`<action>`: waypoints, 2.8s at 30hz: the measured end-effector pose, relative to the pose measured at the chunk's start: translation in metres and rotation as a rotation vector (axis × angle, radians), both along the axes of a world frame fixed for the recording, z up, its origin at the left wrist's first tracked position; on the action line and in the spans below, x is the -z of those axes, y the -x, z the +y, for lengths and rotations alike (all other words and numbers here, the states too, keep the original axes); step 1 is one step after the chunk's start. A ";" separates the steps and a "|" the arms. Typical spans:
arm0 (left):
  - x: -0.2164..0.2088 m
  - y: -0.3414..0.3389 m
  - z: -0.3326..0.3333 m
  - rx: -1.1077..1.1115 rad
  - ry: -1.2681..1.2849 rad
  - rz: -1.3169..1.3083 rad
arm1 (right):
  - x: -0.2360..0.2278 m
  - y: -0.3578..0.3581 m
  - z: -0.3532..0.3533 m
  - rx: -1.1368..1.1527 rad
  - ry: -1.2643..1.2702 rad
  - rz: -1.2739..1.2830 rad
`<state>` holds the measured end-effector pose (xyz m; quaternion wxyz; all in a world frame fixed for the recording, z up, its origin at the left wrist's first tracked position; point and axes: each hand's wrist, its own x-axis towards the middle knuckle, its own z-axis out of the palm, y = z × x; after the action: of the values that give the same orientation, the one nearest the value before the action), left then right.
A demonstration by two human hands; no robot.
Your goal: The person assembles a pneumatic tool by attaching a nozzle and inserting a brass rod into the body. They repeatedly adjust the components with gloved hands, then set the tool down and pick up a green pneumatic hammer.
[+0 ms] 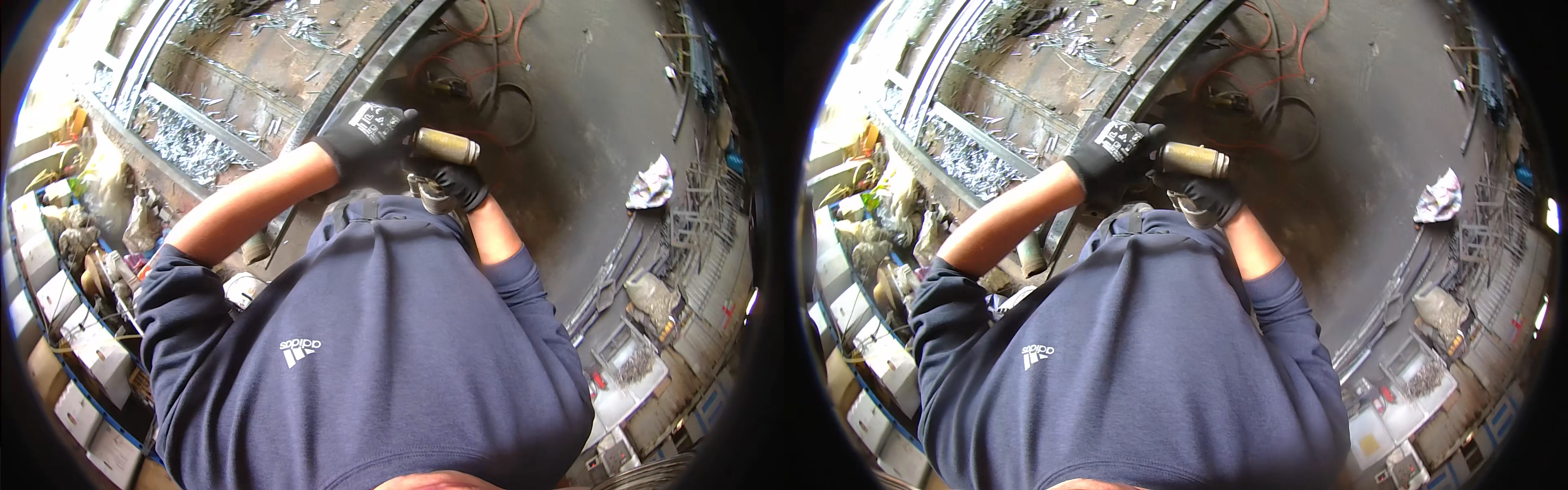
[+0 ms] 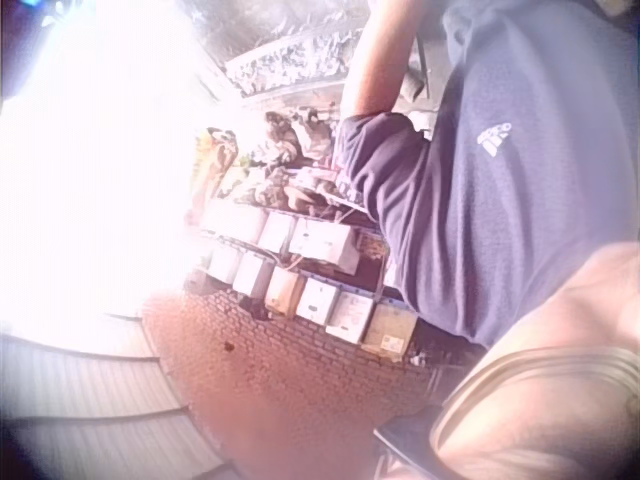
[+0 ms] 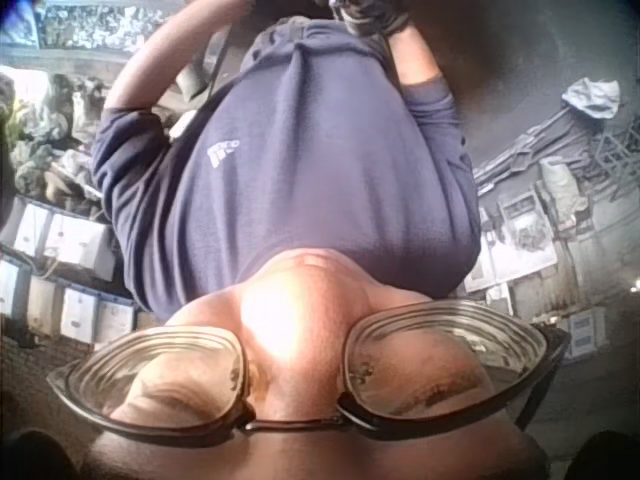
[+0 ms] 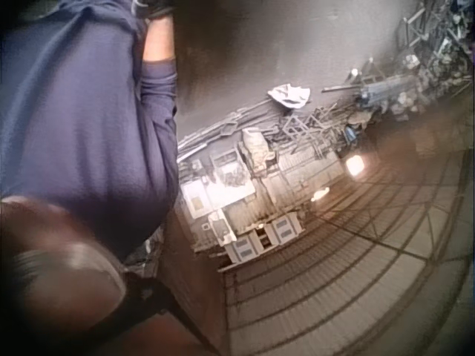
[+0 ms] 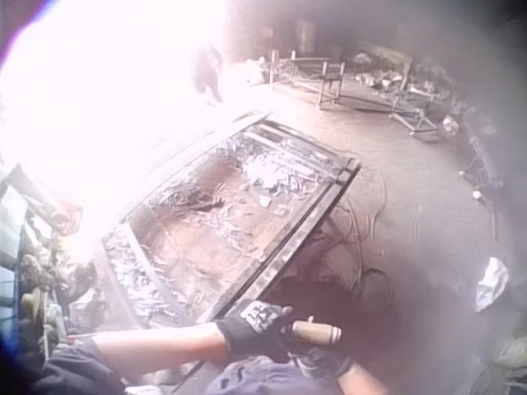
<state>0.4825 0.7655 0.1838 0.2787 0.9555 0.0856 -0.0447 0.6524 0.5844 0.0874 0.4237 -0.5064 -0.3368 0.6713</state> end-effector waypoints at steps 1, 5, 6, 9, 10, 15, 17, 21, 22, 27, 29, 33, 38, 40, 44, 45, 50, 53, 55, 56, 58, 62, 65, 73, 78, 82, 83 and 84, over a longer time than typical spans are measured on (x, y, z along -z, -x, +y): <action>-0.003 -0.004 -0.005 -0.082 -0.039 -0.014 | 0.003 0.000 0.001 0.035 -0.032 0.035; 0.014 -0.010 -0.023 -0.230 0.135 0.191 | 0.020 -0.009 0.003 -0.046 -0.103 -0.106; 0.025 -0.011 -0.027 -0.285 0.185 0.304 | 0.026 -0.015 0.007 -0.152 -0.119 -0.260; 0.052 -0.001 -0.043 -0.512 0.918 0.532 | 0.039 -0.031 0.024 -0.256 -0.522 -0.175; 0.056 0.008 -0.042 -0.497 1.173 0.695 | 0.042 -0.034 0.030 -0.335 -0.592 -0.174; 0.055 0.030 -0.062 -0.365 0.970 0.405 | 0.053 -0.031 0.042 -0.525 -0.647 -0.278; 0.050 0.036 -0.079 -0.711 0.357 0.219 | 0.061 -0.027 0.039 -0.418 -0.589 -0.266; 0.054 0.042 -0.110 -0.728 0.126 -0.076 | 0.075 -0.028 0.036 -0.444 -0.854 -0.438; 0.056 0.047 -0.114 -0.717 0.212 -0.075 | 0.076 -0.031 0.039 -0.464 -0.970 -0.536; 0.056 0.075 -0.129 -0.782 1.992 -0.077 | 0.064 -0.031 0.043 -0.636 -0.645 -0.080; 0.053 0.084 -0.131 -0.916 2.224 -0.034 | 0.058 -0.026 0.042 -0.639 -0.657 -0.099; 0.055 0.096 -0.134 -0.677 0.201 -0.366 | 0.058 -0.008 0.032 -0.529 -0.635 -0.077; 0.056 0.109 -0.153 -0.742 0.244 -0.181 | 0.054 0.007 0.009 -0.740 -0.671 -0.472; 0.053 0.119 -0.158 -0.788 0.696 -0.275 | 0.046 0.015 0.004 -0.766 -0.490 -0.395; 0.042 0.158 -0.184 -0.821 1.840 -0.014 | 0.039 0.041 0.003 -0.812 -0.913 -0.343; 0.042 0.166 -0.189 -0.920 2.132 0.017 | 0.040 0.047 -0.003 -0.753 -0.908 -0.279; 0.051 0.190 -0.190 -0.893 1.414 -0.212 | 0.047 0.062 -0.048 -0.592 -0.576 -0.219; 0.047 0.193 -0.188 -0.787 1.256 -0.185 | 0.050 0.070 -0.067 -0.542 -0.433 -0.072; 0.038 0.195 -0.186 -0.762 1.160 -0.206 | 0.049 0.073 -0.069 -0.545 -0.148 0.229; 0.033 0.196 -0.186 -0.833 1.102 -0.156 | 0.047 0.074 -0.068 -0.503 0.050 0.359; 0.022 0.196 -0.186 -0.840 1.059 -0.179 | 0.044 0.073 -0.067 -0.399 0.293 0.564; 0.010 0.185 -0.194 -0.879 1.043 -0.129 | 0.034 0.059 -0.073 -0.438 0.121 0.477; 0.004 0.172 -0.202 -0.956 1.051 -0.126 | 0.025 0.043 -0.082 -0.401 -0.027 0.421; 0.018 0.149 -0.247 -1.037 1.256 -0.534 | 0.000 0.003 -0.087 -0.417 -0.010 0.393; 0.040 0.114 -0.280 -1.141 1.615 -0.812 | -0.009 -0.008 -0.085 -0.353 0.006 0.420; 0.030 0.069 -0.281 -1.426 0.909 -0.530 | -0.007 -0.015 -0.082 -0.351 0.059 0.493; 0.027 0.059 -0.279 -1.387 0.839 -0.562 | -0.004 -0.018 -0.083 -0.371 0.043 0.472; 0.025 0.048 -0.275 -1.357 0.777 -0.627 | -0.001 -0.021 -0.085 -0.348 0.036 0.484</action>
<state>0.4350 0.4900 0.1587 0.5649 0.5012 0.5386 0.3737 0.6737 0.4995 0.0888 0.3611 -0.2738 -0.2959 0.8409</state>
